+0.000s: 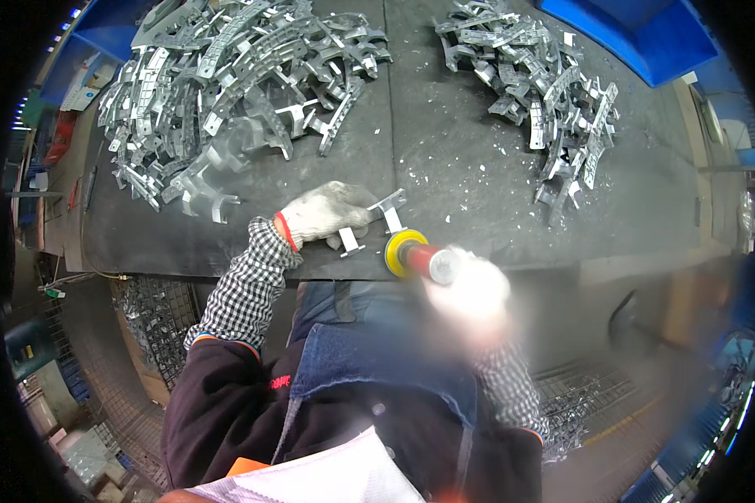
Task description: Using a hand-held grinding tool to finish metal parts.
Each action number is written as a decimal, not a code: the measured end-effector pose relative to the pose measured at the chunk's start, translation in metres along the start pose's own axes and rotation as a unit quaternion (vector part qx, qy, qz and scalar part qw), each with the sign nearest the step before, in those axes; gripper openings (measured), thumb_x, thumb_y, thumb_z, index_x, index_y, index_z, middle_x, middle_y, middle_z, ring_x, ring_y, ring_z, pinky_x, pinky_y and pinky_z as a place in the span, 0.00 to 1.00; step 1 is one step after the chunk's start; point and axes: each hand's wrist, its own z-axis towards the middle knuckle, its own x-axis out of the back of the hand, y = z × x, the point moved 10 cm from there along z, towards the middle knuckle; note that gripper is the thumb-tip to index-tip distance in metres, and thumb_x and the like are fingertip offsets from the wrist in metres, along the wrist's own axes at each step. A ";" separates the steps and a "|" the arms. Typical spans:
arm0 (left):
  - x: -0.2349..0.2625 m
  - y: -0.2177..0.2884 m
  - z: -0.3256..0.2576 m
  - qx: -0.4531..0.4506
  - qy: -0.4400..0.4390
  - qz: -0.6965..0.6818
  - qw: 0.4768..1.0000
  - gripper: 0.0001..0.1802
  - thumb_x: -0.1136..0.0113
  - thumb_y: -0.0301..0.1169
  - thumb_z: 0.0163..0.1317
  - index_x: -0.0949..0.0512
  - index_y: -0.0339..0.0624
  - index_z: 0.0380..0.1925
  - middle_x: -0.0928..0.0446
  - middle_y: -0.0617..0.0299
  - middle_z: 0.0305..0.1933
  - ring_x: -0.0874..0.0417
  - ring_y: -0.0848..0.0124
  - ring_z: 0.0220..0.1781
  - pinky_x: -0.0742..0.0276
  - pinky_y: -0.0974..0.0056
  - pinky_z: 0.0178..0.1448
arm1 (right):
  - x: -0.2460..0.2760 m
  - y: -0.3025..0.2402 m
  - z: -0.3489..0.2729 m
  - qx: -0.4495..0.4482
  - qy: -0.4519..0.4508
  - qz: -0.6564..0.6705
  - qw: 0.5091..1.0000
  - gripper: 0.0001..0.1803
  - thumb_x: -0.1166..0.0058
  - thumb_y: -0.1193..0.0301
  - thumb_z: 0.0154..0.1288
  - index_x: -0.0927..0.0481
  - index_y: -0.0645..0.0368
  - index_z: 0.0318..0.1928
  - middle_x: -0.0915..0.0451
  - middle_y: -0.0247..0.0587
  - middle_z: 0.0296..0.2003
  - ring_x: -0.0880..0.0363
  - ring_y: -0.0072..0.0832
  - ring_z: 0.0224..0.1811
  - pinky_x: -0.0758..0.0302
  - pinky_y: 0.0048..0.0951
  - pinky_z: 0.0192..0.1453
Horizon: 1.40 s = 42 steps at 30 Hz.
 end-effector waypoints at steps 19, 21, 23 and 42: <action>-0.013 0.000 0.007 -0.009 0.044 0.042 0.998 0.23 0.50 0.46 0.75 0.18 0.39 0.53 0.22 0.44 0.48 0.12 0.60 0.34 0.15 0.59 0.39 | 0.001 -0.048 -0.003 0.129 0.023 -0.039 0.991 0.24 0.26 0.61 0.47 0.17 0.55 0.45 0.16 0.42 0.31 0.14 0.43 0.32 0.18 0.42 0.37; -0.011 -0.010 0.012 0.002 0.055 0.047 0.997 0.24 0.48 0.47 0.74 0.18 0.38 0.52 0.21 0.44 0.47 0.12 0.61 0.33 0.15 0.59 0.39 | 0.003 -0.055 0.005 0.128 0.010 -0.024 0.991 0.24 0.26 0.61 0.47 0.17 0.55 0.45 0.16 0.43 0.31 0.14 0.44 0.32 0.18 0.42 0.38; -0.010 0.002 0.012 -0.093 0.062 0.060 0.992 0.26 0.42 0.50 0.69 0.17 0.35 0.49 0.18 0.46 0.41 0.13 0.63 0.31 0.17 0.59 0.36 | 0.002 -0.055 0.001 0.126 0.008 -0.021 0.992 0.24 0.26 0.60 0.48 0.17 0.55 0.45 0.16 0.45 0.31 0.14 0.45 0.33 0.18 0.43 0.40; -0.016 0.015 -0.008 0.012 0.058 -0.015 0.998 0.21 0.46 0.45 0.73 0.16 0.42 0.52 0.19 0.51 0.38 0.14 0.66 0.29 0.16 0.62 0.34 | -0.003 -0.038 0.003 0.089 -0.062 -0.052 0.993 0.21 0.28 0.58 0.52 0.15 0.52 0.45 0.14 0.44 0.32 0.13 0.44 0.33 0.17 0.42 0.39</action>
